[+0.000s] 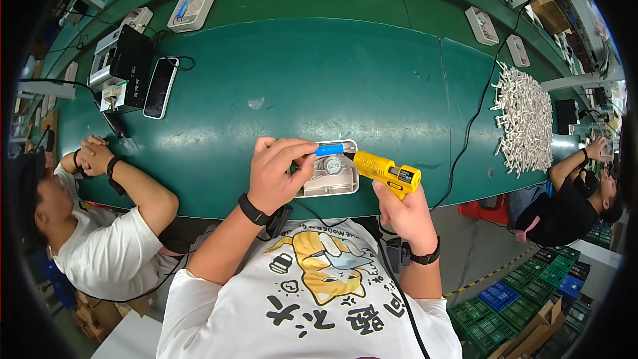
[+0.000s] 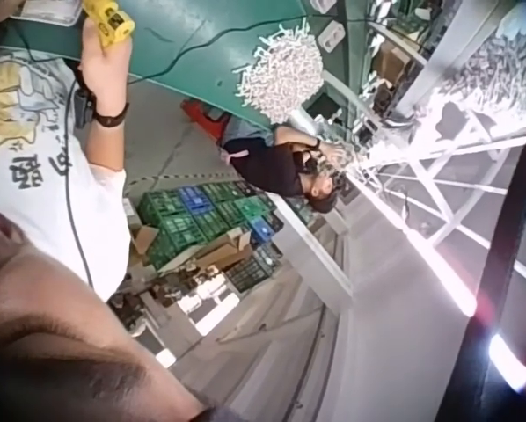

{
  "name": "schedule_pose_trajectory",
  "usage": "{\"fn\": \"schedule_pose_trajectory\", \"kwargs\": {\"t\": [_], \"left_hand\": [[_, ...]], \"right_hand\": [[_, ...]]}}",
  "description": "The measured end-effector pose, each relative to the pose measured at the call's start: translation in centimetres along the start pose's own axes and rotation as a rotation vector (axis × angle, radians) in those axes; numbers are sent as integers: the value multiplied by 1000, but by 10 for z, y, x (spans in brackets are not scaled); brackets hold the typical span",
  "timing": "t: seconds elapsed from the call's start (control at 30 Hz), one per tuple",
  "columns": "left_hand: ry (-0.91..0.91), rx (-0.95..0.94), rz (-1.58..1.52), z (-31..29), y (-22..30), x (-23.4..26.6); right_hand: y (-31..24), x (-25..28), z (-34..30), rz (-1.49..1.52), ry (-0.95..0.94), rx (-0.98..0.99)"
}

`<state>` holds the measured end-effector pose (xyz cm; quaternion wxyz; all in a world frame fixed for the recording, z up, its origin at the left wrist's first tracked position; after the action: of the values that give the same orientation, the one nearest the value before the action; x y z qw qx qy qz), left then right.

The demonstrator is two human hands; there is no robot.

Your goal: Applying hot glue to small electronic components within a plastic tray on an assembly line.

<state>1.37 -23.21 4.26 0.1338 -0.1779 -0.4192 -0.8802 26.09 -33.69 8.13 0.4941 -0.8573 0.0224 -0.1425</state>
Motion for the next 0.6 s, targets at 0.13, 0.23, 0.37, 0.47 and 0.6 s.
{"fn": "schedule_pose_trajectory", "kwargs": {"t": [0.13, 0.23, 0.37, 0.47, 0.6], "left_hand": [[-2, 9, -14, -3, -1, 0], [-65, -10, 3, -3, 1, 1], [-72, -65, 74, 2, 3, 2], [-93, -46, 113, 1, 4, 2], [-104, 99, 129, 9, 12, 0]], "right_hand": [[-1, 2, -3, -14, 6, -7], [0, 6, -6, -28, 9, -36], [-4, 9, 0, 79, 7, 33], [4, 9, 7, 100, -45, 37], [9, 5, 16, 131, -30, 96]]}}
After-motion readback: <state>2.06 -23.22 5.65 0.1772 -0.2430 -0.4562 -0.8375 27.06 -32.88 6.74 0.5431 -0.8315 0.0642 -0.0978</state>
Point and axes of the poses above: each hand's wrist, its own z-axis towards the middle knuckle, its own x-axis out of the back of the hand, y = z × x, the point moved 3 cm from there along z, towards the middle knuckle, and after that the axes turned 9 degrees about y, right-handed, at the moved point
